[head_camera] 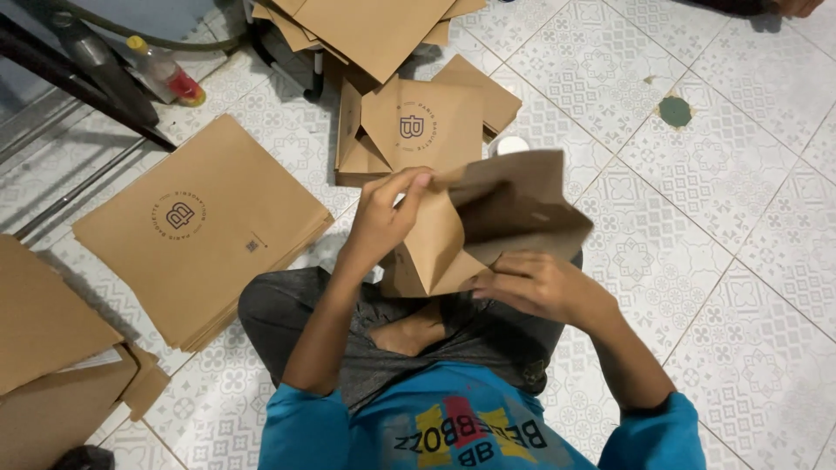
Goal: The person sits on the floor and folds flat brown paper bags into a three-dimensional shape by hand. They repeatedly pick up a bag, fold the bottom and sides to create a base, and then place the finished bag onto a stack.
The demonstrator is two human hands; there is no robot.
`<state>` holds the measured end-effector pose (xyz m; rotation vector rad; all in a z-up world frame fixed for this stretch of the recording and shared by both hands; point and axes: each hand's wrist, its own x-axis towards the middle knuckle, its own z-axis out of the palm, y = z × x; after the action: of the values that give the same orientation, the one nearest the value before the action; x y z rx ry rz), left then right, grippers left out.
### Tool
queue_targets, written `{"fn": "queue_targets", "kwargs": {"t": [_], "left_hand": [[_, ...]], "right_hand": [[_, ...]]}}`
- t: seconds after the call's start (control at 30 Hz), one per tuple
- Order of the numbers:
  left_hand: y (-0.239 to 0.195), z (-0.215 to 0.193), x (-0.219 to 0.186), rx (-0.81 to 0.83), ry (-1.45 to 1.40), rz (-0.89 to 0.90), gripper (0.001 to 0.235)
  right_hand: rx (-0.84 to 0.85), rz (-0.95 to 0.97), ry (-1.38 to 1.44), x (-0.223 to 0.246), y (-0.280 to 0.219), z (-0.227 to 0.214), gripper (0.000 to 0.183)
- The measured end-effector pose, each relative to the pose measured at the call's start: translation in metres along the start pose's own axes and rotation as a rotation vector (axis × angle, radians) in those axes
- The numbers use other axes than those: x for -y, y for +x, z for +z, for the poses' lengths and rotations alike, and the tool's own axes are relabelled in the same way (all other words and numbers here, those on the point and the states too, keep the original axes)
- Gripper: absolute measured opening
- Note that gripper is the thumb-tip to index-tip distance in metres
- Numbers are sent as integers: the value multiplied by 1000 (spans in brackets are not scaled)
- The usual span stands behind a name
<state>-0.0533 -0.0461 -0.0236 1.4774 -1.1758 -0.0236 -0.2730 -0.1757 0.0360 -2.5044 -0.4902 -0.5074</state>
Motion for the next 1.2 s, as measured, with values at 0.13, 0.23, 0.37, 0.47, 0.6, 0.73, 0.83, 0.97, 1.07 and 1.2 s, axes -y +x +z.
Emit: {"fn": "queue_targets", "kwargs": {"t": [0.13, 0.23, 0.37, 0.47, 0.6, 0.73, 0.83, 0.97, 1.07, 1.2], "left_hand": [[-2, 12, 11, 8, 18, 2, 10], [0, 20, 15, 19, -44, 20, 16], [10, 33, 18, -4, -7, 123, 8], [20, 45, 32, -19, 96, 206, 8], [34, 56, 43, -78, 252, 297, 11], [26, 46, 43, -174, 279, 379, 12], [-11, 35, 28, -129, 70, 287, 15], [-56, 34, 28, -22, 28, 354, 31], [-67, 36, 33, -50, 96, 385, 32], [-68, 39, 34, -134, 258, 412, 20]], "right_hand": [[-9, 5, 33, 10, 10, 2, 14], [-30, 13, -5, 17, 14, 1, 18], [-17, 35, -60, 19, 14, 2, 12], [-14, 51, -71, 21, 23, -4, 7], [-20, 147, -108, 7, 16, 4, 6], [-84, 292, 60, -7, 21, 4, 19], [-146, 348, 111, -17, 19, 4, 24], [-100, 393, 164, -22, 16, 4, 31], [-95, 361, 86, -20, 20, 8, 26], [-123, 297, -163, -20, 12, 17, 15]]}}
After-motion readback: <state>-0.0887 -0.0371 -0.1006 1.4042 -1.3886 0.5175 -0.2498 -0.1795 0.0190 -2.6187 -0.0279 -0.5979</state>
